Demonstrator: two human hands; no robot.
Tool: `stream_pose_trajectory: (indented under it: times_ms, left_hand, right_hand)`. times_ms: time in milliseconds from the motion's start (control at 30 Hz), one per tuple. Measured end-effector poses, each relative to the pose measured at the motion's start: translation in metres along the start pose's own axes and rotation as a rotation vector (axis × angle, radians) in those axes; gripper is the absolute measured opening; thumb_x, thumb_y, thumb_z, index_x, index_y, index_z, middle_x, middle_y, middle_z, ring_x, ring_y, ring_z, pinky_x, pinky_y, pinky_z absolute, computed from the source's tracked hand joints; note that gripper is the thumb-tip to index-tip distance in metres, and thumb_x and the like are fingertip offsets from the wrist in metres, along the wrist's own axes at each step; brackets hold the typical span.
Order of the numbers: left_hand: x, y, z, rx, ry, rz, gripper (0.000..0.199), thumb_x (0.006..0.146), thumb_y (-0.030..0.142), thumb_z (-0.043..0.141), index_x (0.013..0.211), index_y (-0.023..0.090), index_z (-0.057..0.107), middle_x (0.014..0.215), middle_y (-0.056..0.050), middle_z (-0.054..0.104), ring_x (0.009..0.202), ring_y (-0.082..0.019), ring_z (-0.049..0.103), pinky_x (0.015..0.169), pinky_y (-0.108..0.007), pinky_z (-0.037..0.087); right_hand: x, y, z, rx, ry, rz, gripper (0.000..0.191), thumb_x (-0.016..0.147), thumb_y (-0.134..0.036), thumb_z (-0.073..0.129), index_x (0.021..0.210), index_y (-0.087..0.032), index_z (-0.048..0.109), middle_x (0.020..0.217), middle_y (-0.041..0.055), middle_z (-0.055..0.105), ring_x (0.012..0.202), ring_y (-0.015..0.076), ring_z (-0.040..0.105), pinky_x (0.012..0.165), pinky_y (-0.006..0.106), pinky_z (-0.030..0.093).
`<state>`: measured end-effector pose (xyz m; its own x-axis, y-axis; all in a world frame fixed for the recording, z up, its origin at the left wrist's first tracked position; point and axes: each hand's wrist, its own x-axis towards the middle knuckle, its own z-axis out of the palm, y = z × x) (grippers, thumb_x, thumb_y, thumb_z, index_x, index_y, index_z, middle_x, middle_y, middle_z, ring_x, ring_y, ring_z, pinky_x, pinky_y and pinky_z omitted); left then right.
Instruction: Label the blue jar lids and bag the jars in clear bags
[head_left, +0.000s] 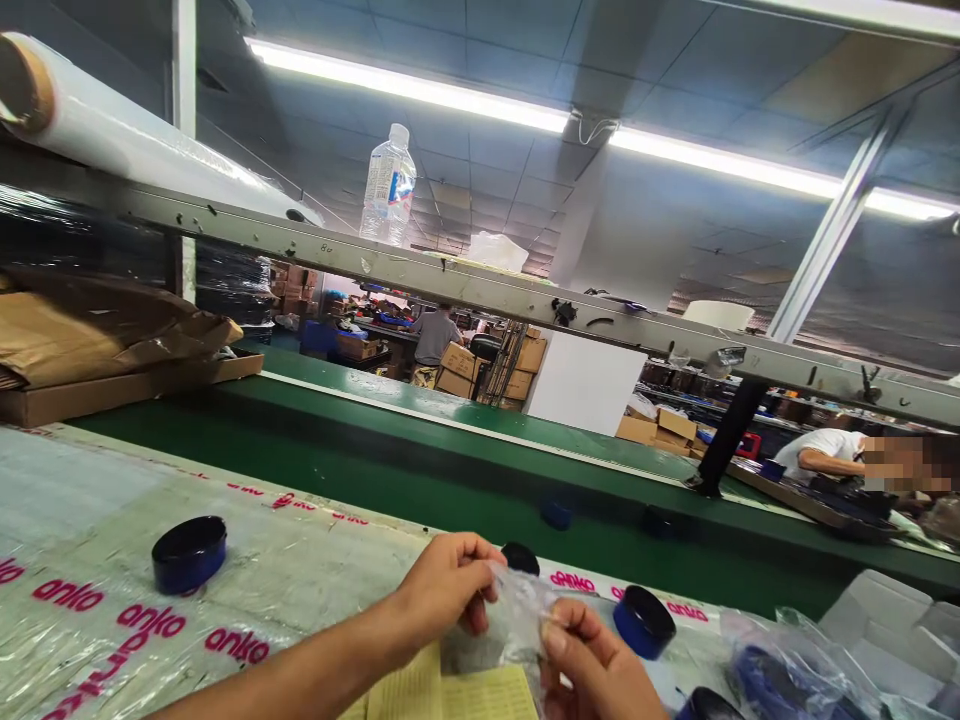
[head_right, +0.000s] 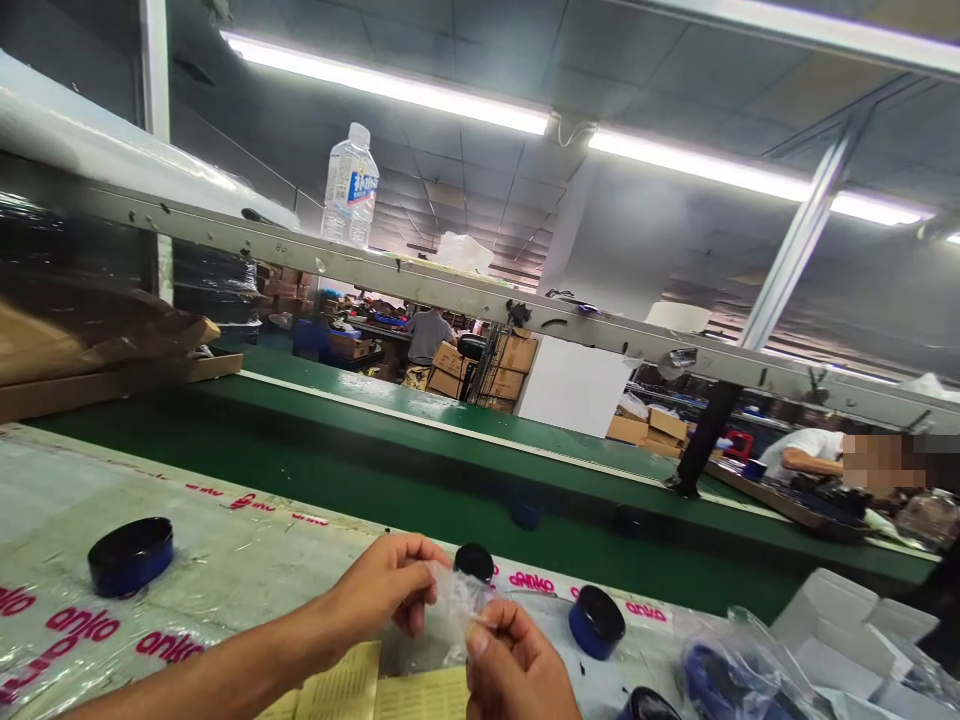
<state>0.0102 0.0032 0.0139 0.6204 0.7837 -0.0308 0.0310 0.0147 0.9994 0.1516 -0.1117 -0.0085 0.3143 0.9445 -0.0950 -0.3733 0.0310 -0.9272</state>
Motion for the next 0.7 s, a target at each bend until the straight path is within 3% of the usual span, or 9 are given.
stream_pose_trajectory:
  times_ms: [167,267,367,500,700]
  left_hand:
    - [0.041,0.027,0.001,0.107,-0.003,0.171,0.025,0.078,0.033,0.056,0.094,0.015,0.062,0.084,-0.004,0.069,0.058,-0.013,0.064,0.051,-0.022,0.047]
    - [0.068,0.026,0.001,0.241,0.058,0.268,0.020,0.083,0.029,0.057,0.096,0.016,0.066,0.080,-0.002,0.069,0.066,-0.015,0.065,0.058,-0.023,0.048]
    - [0.084,0.012,0.000,0.422,0.140,0.305,0.013,0.084,0.022,0.059,0.087,0.016,0.071,0.074,-0.002,0.068,0.072,-0.017,0.064,0.065,-0.026,0.045]
    - [0.089,-0.014,0.000,0.640,0.244,0.283,0.014,0.081,0.013,0.061,0.089,0.019,0.071,0.084,-0.003,0.071,0.082,-0.019,0.064,0.072,-0.028,0.041]
    - [0.080,-0.035,-0.002,0.827,0.179,0.306,0.020,0.076,0.011,0.063,0.091,0.023,0.068,0.080,0.002,0.071,0.076,-0.018,0.065,0.066,-0.025,0.038]
  right_hand:
    - [0.042,-0.049,-0.005,-0.386,0.152,-0.338,0.040,0.066,-0.052,0.083,0.077,-0.020,0.063,0.071,0.0006,0.066,0.066,0.0163,0.058,0.058,0.026,0.050]
    - [0.072,-0.060,-0.011,-0.520,0.210,-0.396,0.037,0.068,-0.052,0.077,0.082,-0.020,0.064,0.067,0.0010,0.065,0.063,0.0176,0.056,0.053,0.027,0.044]
    - [0.093,-0.046,-0.020,-0.565,0.292,-0.417,0.037,0.069,-0.054,0.072,0.081,-0.020,0.062,0.057,-0.0026,0.058,0.052,0.0160,0.049,0.047,0.027,0.034]
    - [0.103,-0.014,-0.031,-0.666,0.340,-0.440,0.035,0.070,-0.054,0.070,0.079,-0.020,0.066,0.065,0.0003,0.064,0.055,0.0182,0.052,0.054,0.030,0.038]
    - [0.092,0.003,-0.045,-0.824,0.340,-0.434,0.031,0.074,-0.052,0.066,0.076,-0.022,0.069,0.078,0.0056,0.073,0.070,0.0247,0.061,0.069,0.034,0.043]
